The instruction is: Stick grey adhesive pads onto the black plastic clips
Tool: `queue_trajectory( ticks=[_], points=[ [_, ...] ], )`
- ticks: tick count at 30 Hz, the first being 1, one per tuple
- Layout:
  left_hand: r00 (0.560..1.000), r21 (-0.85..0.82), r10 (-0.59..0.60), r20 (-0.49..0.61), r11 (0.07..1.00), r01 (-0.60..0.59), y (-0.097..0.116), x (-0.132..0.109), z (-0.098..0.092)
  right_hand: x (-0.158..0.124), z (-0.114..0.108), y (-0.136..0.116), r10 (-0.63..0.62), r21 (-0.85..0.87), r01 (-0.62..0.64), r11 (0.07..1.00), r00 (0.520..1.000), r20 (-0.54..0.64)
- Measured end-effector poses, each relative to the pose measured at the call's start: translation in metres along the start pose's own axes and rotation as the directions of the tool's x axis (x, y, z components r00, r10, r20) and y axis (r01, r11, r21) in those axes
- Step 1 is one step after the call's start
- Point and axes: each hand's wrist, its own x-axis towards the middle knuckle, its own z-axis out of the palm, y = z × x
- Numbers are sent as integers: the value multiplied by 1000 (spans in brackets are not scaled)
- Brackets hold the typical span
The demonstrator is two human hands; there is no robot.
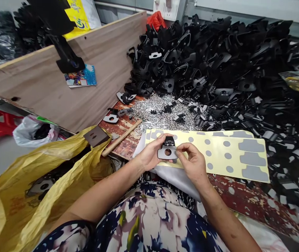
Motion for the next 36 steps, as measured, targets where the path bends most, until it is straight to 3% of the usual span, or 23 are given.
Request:
queue_trajectory(
  ticks=[5,8,10,12,14,16,18,20,22,23,24,25,26,28,29,30,31,33,34,35,36],
  points=[
    [1000,79,13,-11,997,-12,-2,-3,4,-2,1,-10,-147,-200,147,969,989,16],
    [977,212,188,-102,964,-163,-12,1,8,-6,7,-13,-266,-343,253,905,964,7],
    [912,313,380,-155,894,-320,-21,7,9,-7,13,-11,-367,-444,331,833,930,4],
    [828,383,533,-171,811,-443,-31,13,8,-7,20,-9,-493,-579,412,703,870,21],
    [770,420,611,-183,757,-501,-38,20,5,-6,26,-8,-588,-710,450,542,807,63],
    [727,444,656,-202,723,-529,-41,24,1,-4,26,-12,-626,-797,435,420,774,93],
    [700,442,674,-237,716,-540,-36,24,-1,1,20,-18,-615,-843,388,373,784,88],
    [697,407,655,-293,745,-529,-20,12,-1,9,9,-24,-571,-850,355,389,817,80],
    [692,420,642,-330,756,-501,5,-17,-2,23,-2,-28,-465,-782,402,476,870,163],
    [669,481,665,-333,730,-485,21,-38,-4,33,-5,-30,-381,-719,434,543,890,249],
    [610,593,726,-317,654,-469,37,-64,-8,44,-6,-33,-282,-647,450,616,893,352],
    [499,740,821,-277,514,-434,54,-94,-15,58,-4,-35,-183,-580,441,685,875,449],
    [374,885,905,-203,334,-326,70,-125,-24,74,1,-37,-101,-534,413,738,850,518],
    [136,999,991,21,-26,34,96,-190,-52,112,18,-42,-19,-497,364,788,821,571],
    [104,965,993,49,-74,252,105,-220,-68,133,31,-43,-15,-495,360,791,820,572],
    [125,908,992,14,-65,413,110,-247,-86,155,46,-44,-24,-502,368,783,824,566],
    [224,863,974,-31,-87,498,112,-269,-104,176,63,-45,-35,-510,379,772,827,561],
    [431,831,895,-114,-151,536,108,-299,-133,216,100,-45,-52,-534,393,749,837,544],
    [486,818,859,-160,-161,553,104,-306,-144,234,118,-44,-66,-549,394,737,850,523],
    [514,807,834,-201,-156,569,99,-309,-152,251,135,-44,-83,-568,392,724,867,492],
    [515,796,824,-236,-140,589,95,-309,-158,266,149,-44,-106,-586,386,712,885,454]
  ],
)
